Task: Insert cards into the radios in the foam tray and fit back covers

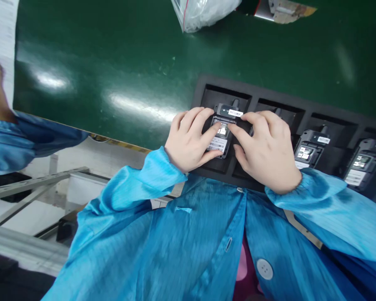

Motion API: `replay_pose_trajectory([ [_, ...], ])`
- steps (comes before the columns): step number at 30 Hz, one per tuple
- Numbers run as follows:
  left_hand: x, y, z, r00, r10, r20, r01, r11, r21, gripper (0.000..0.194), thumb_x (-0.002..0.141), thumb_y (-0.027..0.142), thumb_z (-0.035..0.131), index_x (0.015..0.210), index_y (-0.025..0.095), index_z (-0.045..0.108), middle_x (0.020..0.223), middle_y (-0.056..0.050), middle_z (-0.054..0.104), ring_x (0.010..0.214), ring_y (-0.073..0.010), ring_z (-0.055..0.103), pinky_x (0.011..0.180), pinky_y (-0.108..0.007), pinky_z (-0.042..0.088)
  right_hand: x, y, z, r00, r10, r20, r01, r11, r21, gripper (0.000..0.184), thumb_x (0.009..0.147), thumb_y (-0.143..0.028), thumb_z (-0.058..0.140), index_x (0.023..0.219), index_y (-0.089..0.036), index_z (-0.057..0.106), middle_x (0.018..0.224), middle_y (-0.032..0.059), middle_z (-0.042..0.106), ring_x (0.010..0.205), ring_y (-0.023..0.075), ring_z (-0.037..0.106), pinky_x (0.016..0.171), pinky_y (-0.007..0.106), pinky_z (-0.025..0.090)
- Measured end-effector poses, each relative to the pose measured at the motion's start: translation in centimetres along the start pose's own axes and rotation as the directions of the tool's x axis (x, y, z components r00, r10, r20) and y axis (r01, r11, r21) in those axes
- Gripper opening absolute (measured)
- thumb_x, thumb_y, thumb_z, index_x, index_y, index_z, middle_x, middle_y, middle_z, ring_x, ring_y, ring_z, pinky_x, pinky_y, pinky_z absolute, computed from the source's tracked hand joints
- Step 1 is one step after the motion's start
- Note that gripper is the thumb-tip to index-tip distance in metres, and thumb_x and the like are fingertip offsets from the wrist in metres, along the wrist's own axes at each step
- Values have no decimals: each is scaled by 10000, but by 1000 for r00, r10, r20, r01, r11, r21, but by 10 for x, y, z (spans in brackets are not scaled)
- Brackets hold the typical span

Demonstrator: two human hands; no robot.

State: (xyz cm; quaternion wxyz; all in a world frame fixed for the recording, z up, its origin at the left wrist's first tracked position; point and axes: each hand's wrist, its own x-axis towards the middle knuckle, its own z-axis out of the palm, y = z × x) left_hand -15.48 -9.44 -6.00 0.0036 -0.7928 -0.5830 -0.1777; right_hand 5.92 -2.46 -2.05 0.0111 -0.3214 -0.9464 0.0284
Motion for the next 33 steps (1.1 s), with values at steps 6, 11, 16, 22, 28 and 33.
replay_pose_trajectory([
  [6,0,-1,0,999,-40,24,41,997,-69,640,918,675,460,1324,200,597,1428,-194,529,1330,-371,454,1039,-518,340,2,1,-1,1000,-15,22,15,1000,8,454,935,-263,506,1380,-177,540,1435,168,473,1331,369,412,1027,519,390],
  [11,-5,-5,-2,999,-30,34,32,996,-84,629,907,678,482,1338,234,592,1435,-168,534,1321,-362,463,1045,-522,337,-6,-3,-3,999,-27,-24,29,998,53,420,928,-269,542,1340,-207,590,1426,148,485,1341,356,409,1049,514,393],
  [16,-9,-7,-5,995,-8,97,9,1000,-7,591,905,676,492,1325,274,601,1432,-156,550,1338,-360,464,1057,-542,329,-12,-5,-3,996,-90,-25,90,996,18,374,933,-250,543,1296,-234,630,1422,124,502,1335,335,418,1057,499,386],
  [22,-9,-8,-9,986,111,123,-114,993,18,675,915,686,468,1398,220,543,1450,-177,546,1339,-355,475,1090,-525,319,-7,-3,-4,999,-48,-23,48,998,44,395,939,-284,533,1318,-201,609,1426,132,489,1341,344,403,1062,500,379],
  [28,-6,-10,-8,960,241,141,-253,965,75,732,913,651,514,1456,160,494,1465,-149,556,1325,-349,481,1110,-514,300,0,-4,0,999,15,-36,-15,1000,19,506,918,-294,567,1409,-184,512,1441,166,482,1358,358,400,1064,530,375],
  [33,-6,-12,-9,945,272,183,-289,954,77,739,893,613,568,1507,219,451,1492,-123,542,1305,-375,511,1086,-542,340,0,-10,2,999,47,-9,-46,996,75,467,926,-280,560,1384,-190,536,1445,128,496,1356,318,403,1117,489,359],
])
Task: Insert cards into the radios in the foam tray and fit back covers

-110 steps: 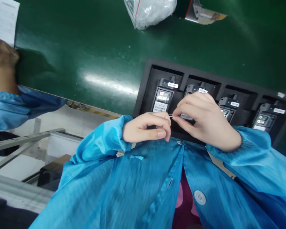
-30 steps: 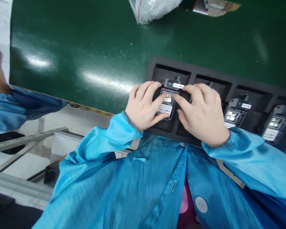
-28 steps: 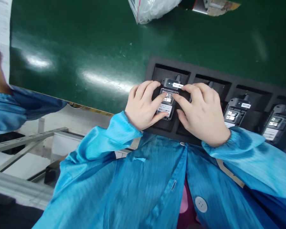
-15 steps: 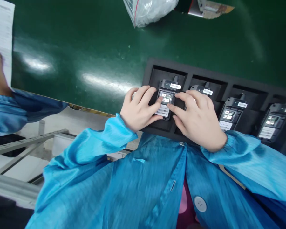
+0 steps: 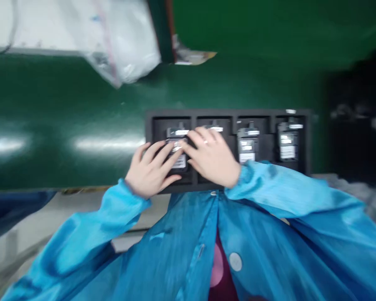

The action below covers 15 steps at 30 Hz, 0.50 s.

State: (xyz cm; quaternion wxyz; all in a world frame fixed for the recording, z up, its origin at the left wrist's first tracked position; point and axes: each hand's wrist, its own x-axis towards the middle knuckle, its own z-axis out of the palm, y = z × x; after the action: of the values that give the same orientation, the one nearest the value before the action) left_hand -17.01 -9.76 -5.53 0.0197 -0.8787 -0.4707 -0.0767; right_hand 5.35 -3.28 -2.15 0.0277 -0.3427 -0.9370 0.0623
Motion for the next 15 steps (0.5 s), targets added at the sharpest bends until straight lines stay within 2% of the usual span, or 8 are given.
replay_pose_trajectory([
  [3,1,-5,5,999,-4,34,5,1000,-19,782,894,481,607,1583,259,309,1486,-138,543,1291,-412,537,1052,-583,371,-5,6,-7,1000,11,-25,-9,996,86,465,946,-302,546,1397,-191,535,1448,98,492,1362,290,388,1138,448,353],
  [5,3,-9,8,1000,-20,19,21,999,-44,849,878,471,601,1608,300,203,1479,-135,550,1262,-438,560,1013,-614,395,-13,15,-21,998,24,-61,-15,990,140,478,968,-324,517,1425,-186,517,1469,89,473,1371,267,374,1151,422,350],
  [8,7,-12,8,998,-24,54,28,997,-65,903,820,550,586,1603,352,182,1476,-130,550,1226,-486,566,928,-658,427,-38,36,-57,986,85,-143,-57,980,192,469,998,-349,461,1433,-181,516,1468,94,481,1350,225,399,1164,395,353],
  [10,9,-12,7,996,-34,82,40,996,-73,925,780,587,573,1593,391,178,1458,-114,565,1223,-503,557,881,-671,440,-65,62,-85,958,171,-231,-128,974,188,436,1007,-363,447,1388,-178,553,1427,107,520,1321,209,439,1160,396,364],
  [12,10,-12,6,994,-51,95,59,994,-89,925,748,596,558,1577,445,175,1414,-75,603,1213,-501,560,846,-670,450,-100,103,-109,891,310,-332,-277,950,145,392,1004,-356,466,1326,-172,593,1368,119,563,1296,212,477,1136,410,381],
  [13,11,-13,6,994,-58,95,67,993,-97,923,731,597,553,1567,466,182,1386,-58,623,1199,-501,567,831,-668,454,-122,130,-119,841,387,-377,-372,921,116,378,990,-345,502,1307,-166,608,1338,125,582,1273,219,500,1116,409,393],
  [14,11,-15,7,994,-61,93,71,992,-102,921,718,594,552,1559,475,196,1363,-50,638,1182,-502,575,815,-664,459,-146,159,-128,773,481,-413,-490,867,91,363,973,-329,534,1281,-161,628,1302,125,604,1243,223,522,1091,400,403],
  [15,11,-17,8,994,-61,88,70,992,-103,917,710,585,558,1553,474,216,1348,-54,647,1167,-504,583,800,-657,463,-172,190,-135,684,580,-442,-618,783,69,359,963,-319,545,1263,-151,647,1275,127,620,1207,222,542,1041,377,422],
])
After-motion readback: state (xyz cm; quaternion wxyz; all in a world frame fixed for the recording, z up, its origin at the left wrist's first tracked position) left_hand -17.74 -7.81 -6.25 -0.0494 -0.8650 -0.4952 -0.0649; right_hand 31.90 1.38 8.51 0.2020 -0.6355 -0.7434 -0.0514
